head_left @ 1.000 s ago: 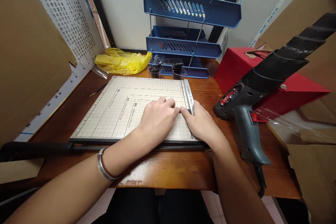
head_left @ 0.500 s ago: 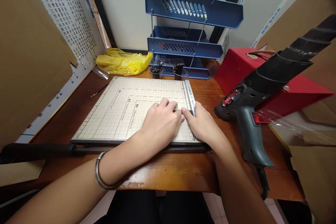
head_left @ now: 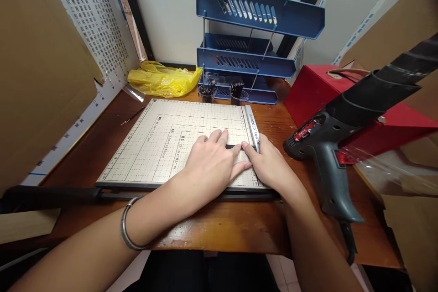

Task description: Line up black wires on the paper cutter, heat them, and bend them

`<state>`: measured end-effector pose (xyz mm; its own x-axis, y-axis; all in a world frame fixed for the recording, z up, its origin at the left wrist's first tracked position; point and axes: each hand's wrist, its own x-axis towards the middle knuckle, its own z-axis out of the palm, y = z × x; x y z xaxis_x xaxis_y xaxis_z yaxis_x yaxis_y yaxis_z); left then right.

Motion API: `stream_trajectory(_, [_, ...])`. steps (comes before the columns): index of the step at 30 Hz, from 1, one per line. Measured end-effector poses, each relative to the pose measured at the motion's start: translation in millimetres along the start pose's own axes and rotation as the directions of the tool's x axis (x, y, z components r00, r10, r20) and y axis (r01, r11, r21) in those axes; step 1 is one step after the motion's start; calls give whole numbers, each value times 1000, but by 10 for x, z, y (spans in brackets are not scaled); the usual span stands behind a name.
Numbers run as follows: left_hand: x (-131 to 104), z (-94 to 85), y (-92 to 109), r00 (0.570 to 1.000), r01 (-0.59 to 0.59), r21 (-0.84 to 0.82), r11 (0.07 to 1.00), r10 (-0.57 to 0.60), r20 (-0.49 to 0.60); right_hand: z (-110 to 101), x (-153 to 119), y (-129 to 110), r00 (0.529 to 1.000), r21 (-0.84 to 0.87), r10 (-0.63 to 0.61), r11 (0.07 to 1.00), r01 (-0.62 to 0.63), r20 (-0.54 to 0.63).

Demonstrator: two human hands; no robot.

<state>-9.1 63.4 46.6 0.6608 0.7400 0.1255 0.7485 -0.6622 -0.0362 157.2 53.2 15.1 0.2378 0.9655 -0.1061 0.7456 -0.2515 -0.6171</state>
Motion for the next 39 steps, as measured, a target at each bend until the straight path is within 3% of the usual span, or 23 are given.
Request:
stream_trajectory(17, [-27, -35, -15, 998, -46, 12, 999, 46, -35, 9, -3, -6, 1000, -8, 11, 1000, -11, -10])
stream_trajectory(23, [3, -137, -128, 992, 69, 65, 995, -62, -107, -10, -16, -31, 1000, -21, 3, 1000, -3, -4])
stream_trajectory(29, [56, -239, -328, 962, 273, 139, 952, -273, -16, -26, -25, -43, 1000, -34, 8, 999, -8, 0])
stream_trajectory(32, [60, -282, -322, 951, 303, 138, 943, -308, 12, -23, -26, -41, 1000, -34, 12, 999, -12, 1])
stream_trajectory(35, [20, -258, -187, 971, 223, 93, 970, -230, 62, -17, -24, -34, 1000, -23, 8, 1000, -8, 3])
stream_trajectory(37, [-24, -195, -78, 997, 65, 45, 997, -68, 46, -11, -22, -26, 1000, -9, 5, 1000, -5, -4])
stream_trajectory(39, [-65, -121, 1, 999, -7, 53, 999, 5, 35, -5, -18, -19, 1000, -2, 5, 1000, -5, -10])
